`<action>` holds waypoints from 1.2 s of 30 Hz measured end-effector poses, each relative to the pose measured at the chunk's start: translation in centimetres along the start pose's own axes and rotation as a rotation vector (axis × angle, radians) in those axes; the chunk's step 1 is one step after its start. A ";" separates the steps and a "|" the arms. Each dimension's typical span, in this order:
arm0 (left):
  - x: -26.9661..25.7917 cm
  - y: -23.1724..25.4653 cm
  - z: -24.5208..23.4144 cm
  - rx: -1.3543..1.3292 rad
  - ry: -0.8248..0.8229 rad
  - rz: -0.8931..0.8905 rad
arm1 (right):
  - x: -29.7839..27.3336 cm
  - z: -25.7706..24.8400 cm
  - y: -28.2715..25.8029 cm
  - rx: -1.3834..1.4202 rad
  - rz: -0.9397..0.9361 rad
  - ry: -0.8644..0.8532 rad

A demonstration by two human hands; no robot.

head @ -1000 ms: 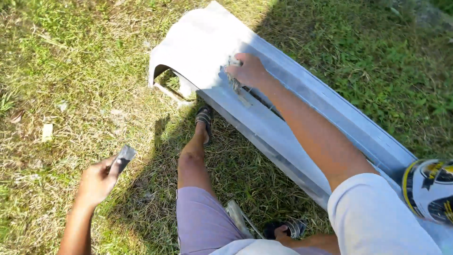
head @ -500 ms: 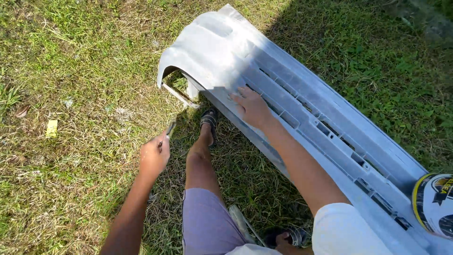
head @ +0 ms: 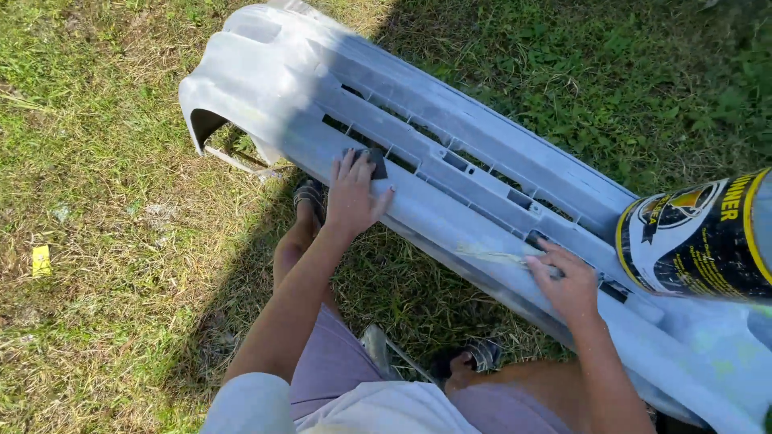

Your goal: The person sits on a stool outdoors and sands a gray car bumper with a sanding block. They move along the bumper, sanding the edges and flat surfaces, and occasionally wipe the surface with a cloth.

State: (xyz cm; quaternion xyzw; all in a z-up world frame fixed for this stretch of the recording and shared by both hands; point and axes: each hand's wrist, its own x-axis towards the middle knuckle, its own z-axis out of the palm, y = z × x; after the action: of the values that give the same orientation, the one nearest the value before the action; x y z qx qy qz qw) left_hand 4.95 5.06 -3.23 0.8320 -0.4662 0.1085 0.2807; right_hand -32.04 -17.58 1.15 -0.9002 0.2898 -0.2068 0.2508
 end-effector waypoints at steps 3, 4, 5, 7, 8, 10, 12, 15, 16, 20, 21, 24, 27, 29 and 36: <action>-0.7 9.2 3.6 -0.031 0.011 0.244 | -0.9 0.5 1.5 -0.199 0.053 0.096; -2.4 10.6 4.3 -0.025 0.005 0.238 | -1.8 0.9 2.1 -0.192 0.052 0.088; -2.9 11.7 5.4 -0.056 -0.065 0.295 | -1.8 1.3 2.9 -0.287 0.136 0.050; -2.4 9.8 4.7 -0.088 -0.136 0.351 | -1.6 1.0 1.9 -0.384 0.220 0.013; -1.3 6.7 2.9 -0.020 -0.166 0.229 | -1.5 0.4 0.2 -0.345 0.224 -0.019; 0.2 1.5 0.8 0.042 -0.202 0.106 | -1.2 0.0 -2.0 -0.309 0.234 -0.055; 0.2 -2.2 -0.2 0.097 -0.066 -0.068 | -1.8 0.6 -2.8 -0.337 0.403 -0.015; -2.5 8.9 4.8 -0.069 -0.049 0.187 | -1.3 3.2 -3.6 -0.426 0.291 0.174; -2.2 9.7 6.0 -0.063 -0.036 0.199 | -0.3 4.1 -2.6 -0.421 0.286 0.191; -2.8 5.0 5.3 -0.092 -0.012 0.276 | -2.4 5.6 2.2 -0.441 0.206 0.239; -1.4 1.1 3.9 0.047 -0.024 0.220 | -2.8 5.8 3.6 -0.426 0.173 0.257; -0.2 -6.6 0.1 0.101 0.085 0.061 | -1.8 7.5 4.4 -0.650 0.079 0.458; -1.7 6.3 4.0 -0.081 0.068 0.122 | -1.6 7.5 3.6 -0.618 0.092 0.456; -4.0 11.4 6.3 -0.174 0.106 0.201 | -1.6 7.4 3.7 -0.622 0.105 0.449; 0.5 -8.6 0.6 0.114 0.134 0.039 | -1.4 7.3 2.8 -0.681 0.126 0.488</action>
State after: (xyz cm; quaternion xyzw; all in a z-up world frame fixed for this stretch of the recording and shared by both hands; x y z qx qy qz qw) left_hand 12.38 7.87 -6.70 0.8281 -0.4556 0.1960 0.2611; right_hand -30.55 -16.28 -6.52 -0.8367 0.4471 -0.2907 -0.1246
